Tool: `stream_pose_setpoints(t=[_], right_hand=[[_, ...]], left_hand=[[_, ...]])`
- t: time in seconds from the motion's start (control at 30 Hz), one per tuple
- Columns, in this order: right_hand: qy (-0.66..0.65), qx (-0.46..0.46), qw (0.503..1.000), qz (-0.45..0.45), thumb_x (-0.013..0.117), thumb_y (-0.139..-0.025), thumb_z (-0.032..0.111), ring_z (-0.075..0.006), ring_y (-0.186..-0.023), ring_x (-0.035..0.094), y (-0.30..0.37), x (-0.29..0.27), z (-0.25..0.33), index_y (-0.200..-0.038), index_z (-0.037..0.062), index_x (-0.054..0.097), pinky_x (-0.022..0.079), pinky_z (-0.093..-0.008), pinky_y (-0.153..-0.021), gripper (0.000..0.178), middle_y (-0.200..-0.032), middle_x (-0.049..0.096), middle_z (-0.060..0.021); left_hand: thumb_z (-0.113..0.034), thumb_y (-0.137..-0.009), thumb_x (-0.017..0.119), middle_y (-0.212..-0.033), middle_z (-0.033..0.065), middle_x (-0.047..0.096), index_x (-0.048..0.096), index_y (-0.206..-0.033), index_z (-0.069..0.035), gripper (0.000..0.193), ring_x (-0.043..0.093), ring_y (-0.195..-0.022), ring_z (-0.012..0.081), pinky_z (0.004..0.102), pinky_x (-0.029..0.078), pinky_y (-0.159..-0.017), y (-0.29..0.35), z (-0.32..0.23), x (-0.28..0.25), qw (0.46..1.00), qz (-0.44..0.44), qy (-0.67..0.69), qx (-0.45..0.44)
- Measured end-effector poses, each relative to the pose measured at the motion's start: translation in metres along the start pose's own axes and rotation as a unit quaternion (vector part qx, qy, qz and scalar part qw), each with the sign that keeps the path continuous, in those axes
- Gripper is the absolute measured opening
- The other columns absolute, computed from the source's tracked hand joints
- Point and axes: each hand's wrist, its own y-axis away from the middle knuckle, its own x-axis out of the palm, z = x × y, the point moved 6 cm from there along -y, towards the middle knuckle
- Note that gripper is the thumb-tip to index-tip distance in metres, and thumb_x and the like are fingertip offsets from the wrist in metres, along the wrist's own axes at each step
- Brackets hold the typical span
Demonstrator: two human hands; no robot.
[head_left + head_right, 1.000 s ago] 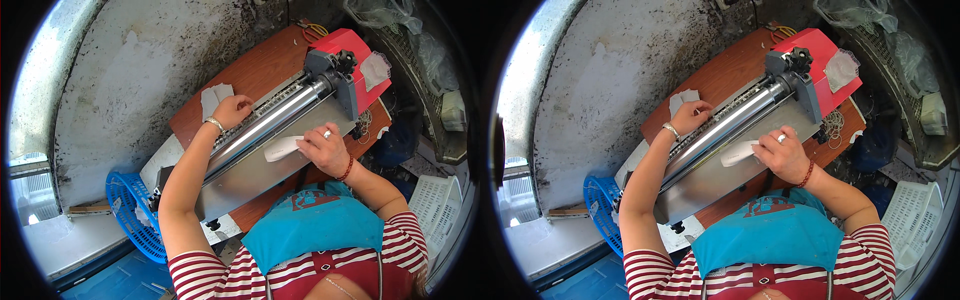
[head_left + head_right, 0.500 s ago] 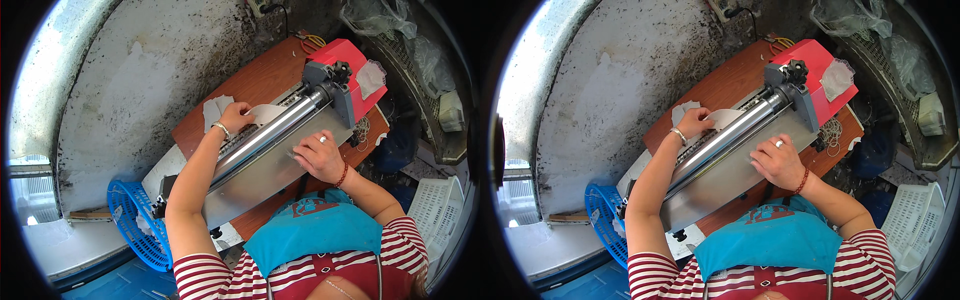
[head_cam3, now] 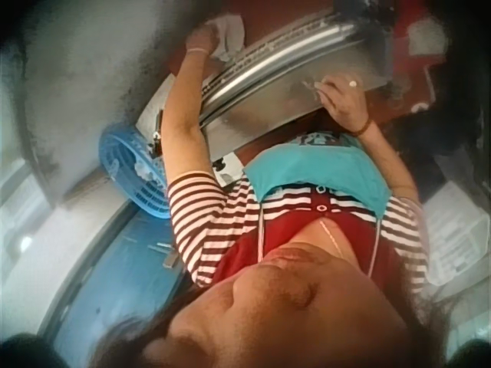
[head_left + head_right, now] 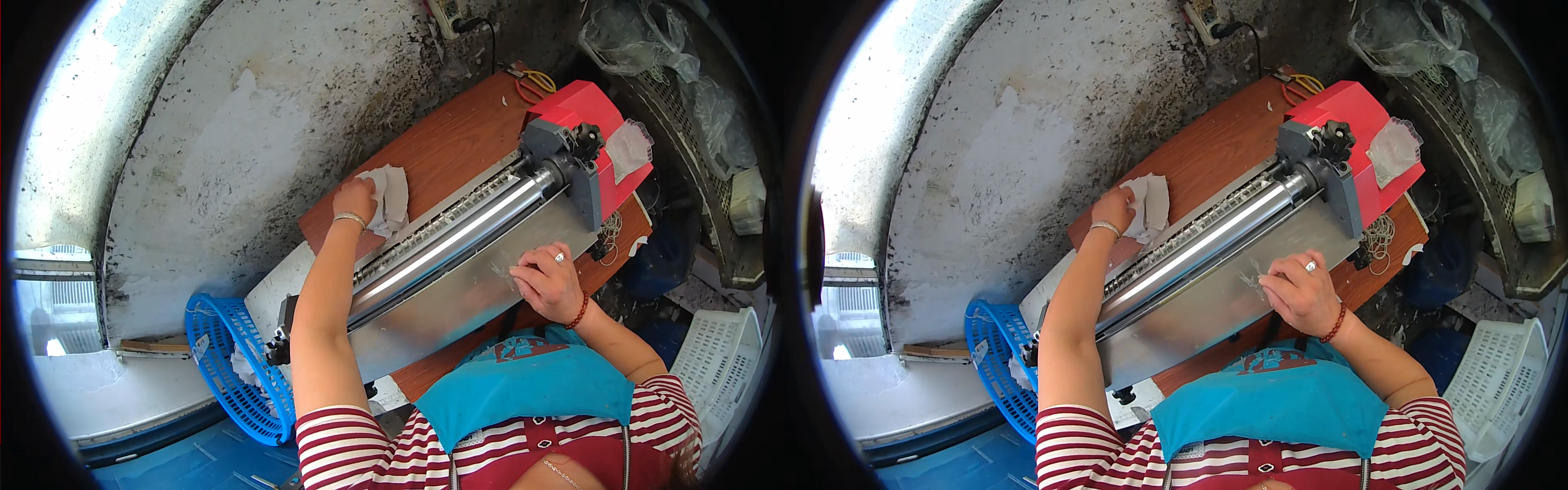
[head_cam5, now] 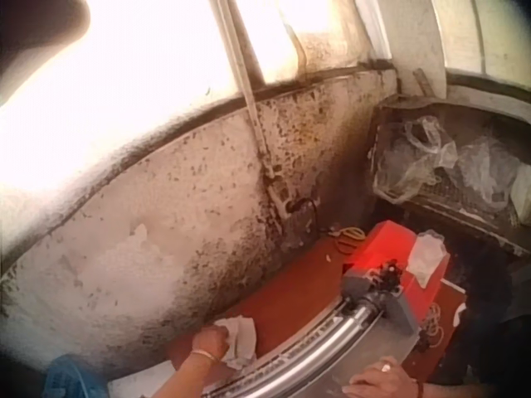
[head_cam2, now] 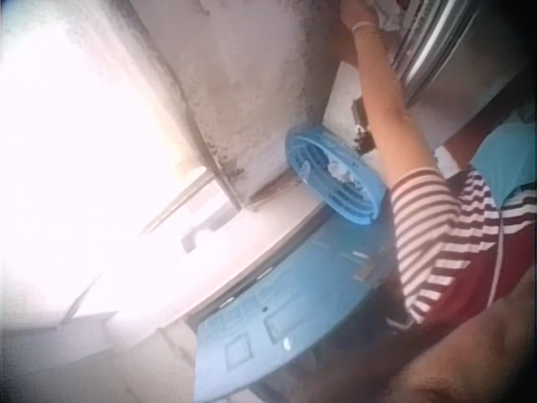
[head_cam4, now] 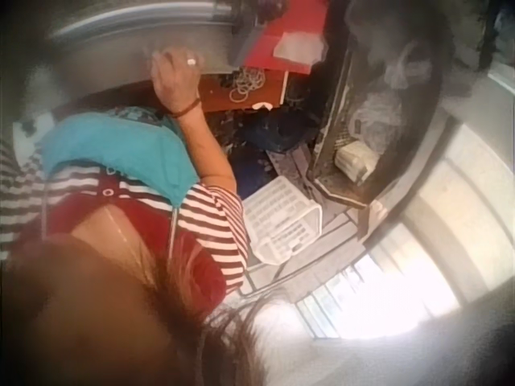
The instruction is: Applying adhesive to shoe upper components using a roller machine.
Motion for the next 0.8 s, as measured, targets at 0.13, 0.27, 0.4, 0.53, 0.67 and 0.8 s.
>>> stream_pose_setpoints(t=[0.13, 0.27, 0.4, 0.53, 0.67, 0.8], right_hand=[[-0.018, -0.03, 0.999, -0.013, 0.069, -0.068, 0.002, -0.0213, -0.079, 0.056, 0.015, -0.012, -0.001, -0.09, 0.0086, 0.063, 0.039, -0.0365, -0.073, 0.024, -0.088, 0.059, -0.003], [-0.059, 0.0, 0.998, -0.035, 0.068, -0.067, -0.001, -0.0249, -0.076, 0.057, 0.07, -0.03, -0.019, -0.091, 0.0061, 0.062, 0.042, -0.0367, -0.066, 0.026, -0.086, 0.059, -0.0075], [-0.049, 0.13, 0.99, 0.003, 0.069, -0.069, 0.004, -0.0303, -0.082, 0.057, 0.126, -0.013, -0.059, -0.096, 0.0034, 0.061, 0.045, -0.0388, -0.07, 0.028, -0.089, 0.059, -0.0119], [0.097, 0.234, 0.964, 0.082, 0.069, -0.075, 0.018, -0.0336, -0.096, 0.055, 0.167, 0.011, -0.073, -0.111, 0.0038, 0.059, 0.043, -0.0435, -0.082, 0.04, -0.104, 0.057, -0.0144], [0.095, 0.33, 0.928, 0.146, 0.07, -0.077, 0.029, -0.0327, -0.1, 0.054, 0.191, 0.034, -0.088, -0.119, 0.0049, 0.057, 0.04, -0.0447, -0.087, 0.051, -0.11, 0.055, -0.0132], [0.083, 0.302, 0.943, 0.108, 0.073, -0.074, 0.032, -0.0321, -0.1, 0.054, 0.2, 0.033, -0.081, -0.116, 0.0052, 0.059, 0.04, -0.0436, -0.087, 0.052, -0.109, 0.055, -0.0126]], left_hand=[[-0.016, -0.077, 0.067, -0.121, 0.0126, 0.06, 0.065, -0.113, -0.014, 0.036, 0.059, -0.109, 0.031, 0.0393, 0.048, -0.093, 0.015, -0.003, 0.046, 0.968, 0.249, 0.012, 0.009], [-0.02, -0.08, 0.064, -0.124, 0.0126, 0.059, 0.062, -0.12, -0.013, 0.04, 0.058, -0.113, 0.0293, 0.0376, 0.045, -0.097, 0.007, 0.001, 0.033, 0.974, 0.205, 0.083, -0.052], [-0.02, -0.08, 0.06, -0.11, 0.0132, 0.066, 0.064, -0.115, -0.011, 0.036, 0.062, -0.104, 0.0296, 0.0388, 0.048, -0.091, 0.0, 0.002, 0.022, 0.984, 0.136, 0.115, -0.031], [-0.017, -0.08, 0.059, -0.1, 0.0115, 0.068, 0.065, -0.11, -0.007, 0.032, 0.065, -0.088, 0.0274, 0.0375, 0.051, -0.077, 0.016, -0.018, -0.008, 0.98, 0.061, 0.185, 0.034], [-0.013, -0.081, 0.06, -0.093, 0.0074, 0.068, 0.065, -0.108, -0.005, 0.029, 0.063, -0.075, 0.0178, 0.0324, 0.05, -0.067, 0.044, -0.07, -0.053, 0.953, -0.008, 0.297, 0.066], [-0.01, -0.081, 0.06, -0.093, 0.0054, 0.067, 0.066, -0.107, -0.006, 0.026, 0.06, -0.072, 0.0127, 0.0281, 0.046, -0.063, 0.075, -0.095, -0.073, 0.931, -0.064, 0.349, 0.089]])
